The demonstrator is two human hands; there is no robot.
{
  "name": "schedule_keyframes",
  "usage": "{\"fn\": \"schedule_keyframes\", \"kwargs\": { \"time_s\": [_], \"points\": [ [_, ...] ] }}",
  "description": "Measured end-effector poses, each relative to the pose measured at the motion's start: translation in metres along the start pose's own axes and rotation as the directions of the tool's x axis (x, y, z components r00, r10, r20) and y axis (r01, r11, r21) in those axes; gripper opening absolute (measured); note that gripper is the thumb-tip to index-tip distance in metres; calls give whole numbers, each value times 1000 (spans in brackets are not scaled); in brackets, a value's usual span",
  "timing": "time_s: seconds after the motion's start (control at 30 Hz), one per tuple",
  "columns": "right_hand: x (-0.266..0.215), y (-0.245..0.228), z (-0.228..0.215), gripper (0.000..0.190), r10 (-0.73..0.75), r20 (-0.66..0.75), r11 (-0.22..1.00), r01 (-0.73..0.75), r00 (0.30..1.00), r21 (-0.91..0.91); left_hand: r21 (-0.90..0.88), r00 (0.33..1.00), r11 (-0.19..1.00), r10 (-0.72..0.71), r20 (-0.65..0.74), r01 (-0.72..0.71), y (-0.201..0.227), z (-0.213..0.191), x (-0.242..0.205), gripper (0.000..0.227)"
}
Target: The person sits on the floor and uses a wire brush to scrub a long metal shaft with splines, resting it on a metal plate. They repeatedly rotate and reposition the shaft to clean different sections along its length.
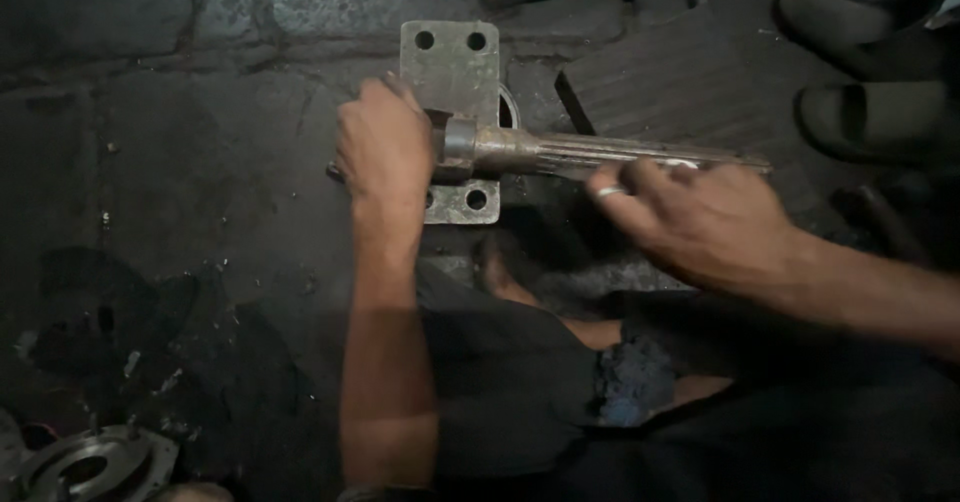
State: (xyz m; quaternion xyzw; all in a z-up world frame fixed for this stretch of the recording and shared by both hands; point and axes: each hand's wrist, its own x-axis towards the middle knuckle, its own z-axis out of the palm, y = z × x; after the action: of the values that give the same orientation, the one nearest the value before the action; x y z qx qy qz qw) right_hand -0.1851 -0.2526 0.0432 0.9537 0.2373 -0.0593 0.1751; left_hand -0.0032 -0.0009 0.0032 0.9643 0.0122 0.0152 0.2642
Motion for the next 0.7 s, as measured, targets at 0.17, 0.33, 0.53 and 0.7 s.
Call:
{"fn": "schedule_keyframes", "kwargs": {
  "time_s": [0.17, 0.33, 0.53, 0.7],
  "points": [
    [-69, -3, 21, 61, 284, 175, 952, -257, 943, -164, -10, 1000, 1000, -8, 2, 9, -2, 2, 3, 41],
    [-85, -14, 33, 56, 460, 17, 885, -460, 888, 73, 3, 1000, 1000, 1, 31, -1, -2, 2, 2, 41],
    [-14, -39, 16, 47, 376, -26, 917, -368, 926, 150, 12, 1000, 1000, 9, 12, -9, 0, 0, 2, 40],
    [13, -52, 7, 49, 393, -86, 877, -344, 916, 336, 8, 999, 1000, -7, 36, 7, 1, -3, 1, 40]
  ]
}}
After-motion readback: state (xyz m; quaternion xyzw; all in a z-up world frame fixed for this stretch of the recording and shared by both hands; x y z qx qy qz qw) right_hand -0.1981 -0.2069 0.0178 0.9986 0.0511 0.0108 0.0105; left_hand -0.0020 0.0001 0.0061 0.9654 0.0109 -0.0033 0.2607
